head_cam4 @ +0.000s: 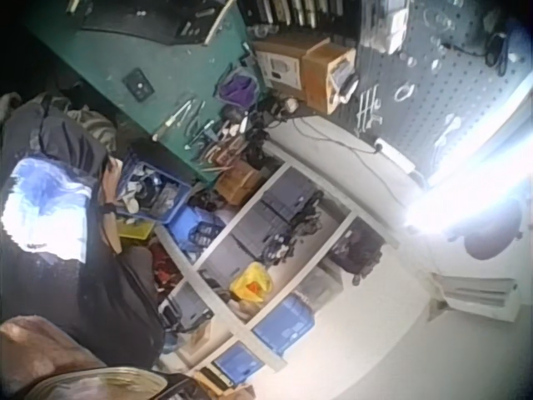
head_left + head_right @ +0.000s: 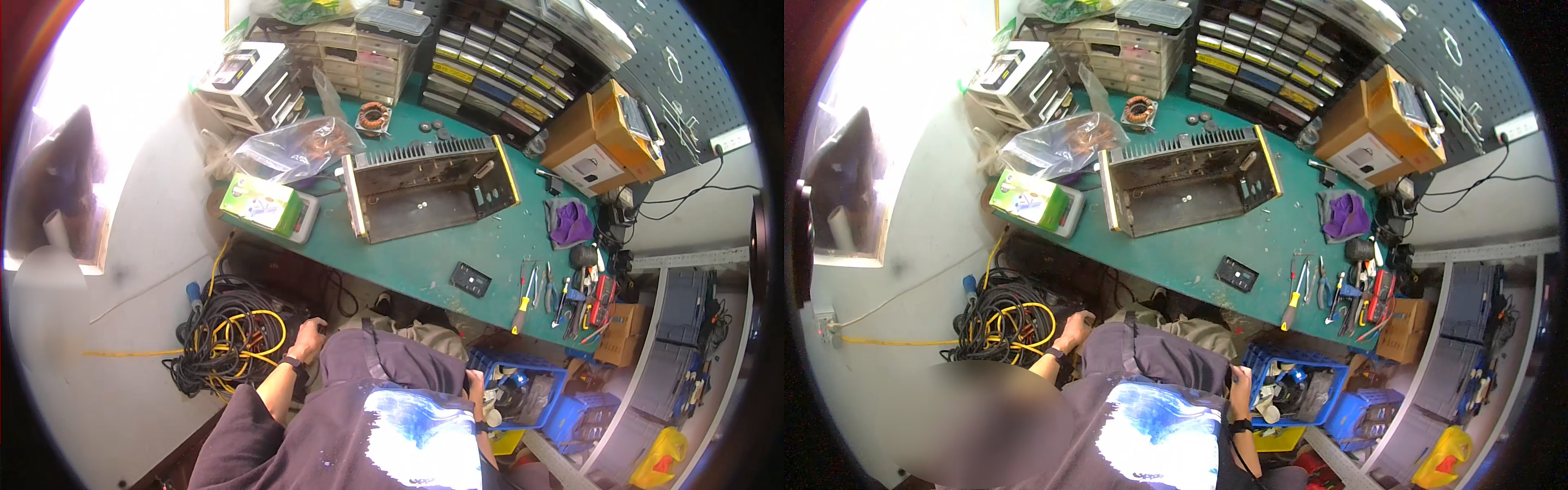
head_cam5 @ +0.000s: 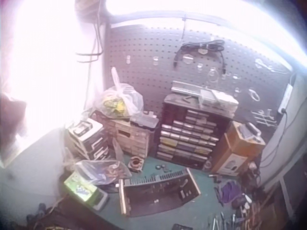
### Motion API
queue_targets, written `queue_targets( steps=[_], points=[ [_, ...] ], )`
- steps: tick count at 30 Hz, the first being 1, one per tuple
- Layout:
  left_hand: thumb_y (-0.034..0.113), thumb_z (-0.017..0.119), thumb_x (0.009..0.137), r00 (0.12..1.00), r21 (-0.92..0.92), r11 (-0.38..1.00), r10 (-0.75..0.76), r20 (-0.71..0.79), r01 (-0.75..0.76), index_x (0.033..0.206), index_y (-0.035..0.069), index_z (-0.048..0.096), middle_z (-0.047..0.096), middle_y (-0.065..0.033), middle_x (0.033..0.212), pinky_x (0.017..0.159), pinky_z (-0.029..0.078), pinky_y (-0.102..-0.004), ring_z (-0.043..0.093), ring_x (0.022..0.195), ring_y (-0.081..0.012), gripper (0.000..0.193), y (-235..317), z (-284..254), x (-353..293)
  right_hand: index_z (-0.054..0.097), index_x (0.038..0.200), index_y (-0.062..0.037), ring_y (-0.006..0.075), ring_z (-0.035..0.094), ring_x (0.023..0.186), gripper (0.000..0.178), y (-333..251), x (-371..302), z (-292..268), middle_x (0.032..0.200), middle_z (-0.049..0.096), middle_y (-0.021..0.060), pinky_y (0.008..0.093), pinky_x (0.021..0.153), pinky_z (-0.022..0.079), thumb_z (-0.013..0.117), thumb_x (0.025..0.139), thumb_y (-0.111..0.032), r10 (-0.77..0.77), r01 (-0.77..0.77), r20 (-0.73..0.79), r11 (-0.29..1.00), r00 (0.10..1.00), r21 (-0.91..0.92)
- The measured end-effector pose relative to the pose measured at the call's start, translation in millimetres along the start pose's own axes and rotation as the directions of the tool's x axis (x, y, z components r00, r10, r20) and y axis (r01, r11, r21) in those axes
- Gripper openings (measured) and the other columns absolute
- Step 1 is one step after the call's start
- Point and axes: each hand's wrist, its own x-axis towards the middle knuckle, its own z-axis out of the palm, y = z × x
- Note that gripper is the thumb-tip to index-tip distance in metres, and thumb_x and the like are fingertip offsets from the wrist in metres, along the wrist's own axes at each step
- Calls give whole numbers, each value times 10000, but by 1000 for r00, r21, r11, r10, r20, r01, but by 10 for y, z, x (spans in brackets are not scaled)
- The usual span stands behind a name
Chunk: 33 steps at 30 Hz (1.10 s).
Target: The user is repairing or inspecting a large audio amplifier or electronic device, examining the chassis and control panel.
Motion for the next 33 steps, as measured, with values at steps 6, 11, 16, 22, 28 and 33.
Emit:
queue_targets(
  steps=[6, 11, 16, 22, 28, 33],
  points=[
    [70, 699, 826, 988, -185, 974, -108, 112, 127, 1213, 3, 699, 743, -211, 1148, 970, 558, -393, 720, 1097, -321, 393, 193, -138, 3, 710, 1113, 50, 281, 658, 915, 229, -128, -243, -76, 993, 672, 167, 350, 837, 517, 639, 948, -92, 160, -161, -29, 987, 987, -21],
    [121, 677, 836, 989, -93, 996, -5, 149, 19, 1229, 15, 688, 713, -233, 1208, 1014, 533, -413, 678, 1157, -377, 407, 86, -15, 120, 708, 1087, 59, 264, 665, 769, 259, 201, -486, -173, 888, 708, 158, 360, 737, 533, 647, 939, -145, 371, -369, 111, 928, 922, -46],
    [176, 711, 891, 977, -102, 995, 1, 212, 21, 1269, -21, 666, 718, -214, 1235, 1010, 537, -383, 697, 1164, -308, 429, -4, 18, 130, 716, 1084, 35, 225, 658, 704, 260, 329, -644, -197, 812, 718, 121, 360, 687, 533, 634, 930, -158, 551, -575, 170, 801, 817, 166],
    [272, 769, 888, 968, -91, 996, 19, 249, 4, 1263, -25, 667, 720, -196, 1242, 1011, 535, -377, 695, 1168, -305, 489, 6, 75, 202, 716, 1053, 34, 203, 666, 724, 283, 749, -722, -5, 823, 722, 124, 341, 672, 513, 637, 950, -217, 460, -468, 93, 849, 883, 247],
    [165, 685, 888, 970, -43, 999, 15, 242, -5, 1244, 50, 691, 716, -200, 1225, 1028, 523, -407, 669, 1185, -359, 374, 118, -3, 179, 716, 1040, 31, 195, 671, 721, 263, 171, -449, -82, 802, 723, 111, 335, 673, 513, 641, 952, -204, 423, -417, 146, 906, 894, -72],
    [159, 682, 899, 965, -37, 998, -36, 260, 47, 1249, 52, 687, 726, -187, 1213, 1023, 526, -395, 680, 1176, -339, 366, 271, -67, 198, 725, 1052, 25, 184, 673, 713, 246, 148, -492, -67, 821, 732, 107, 323, 670, 522, 627, 945, -175, 461, -473, 152, 879, 875, 60]
  ],
)
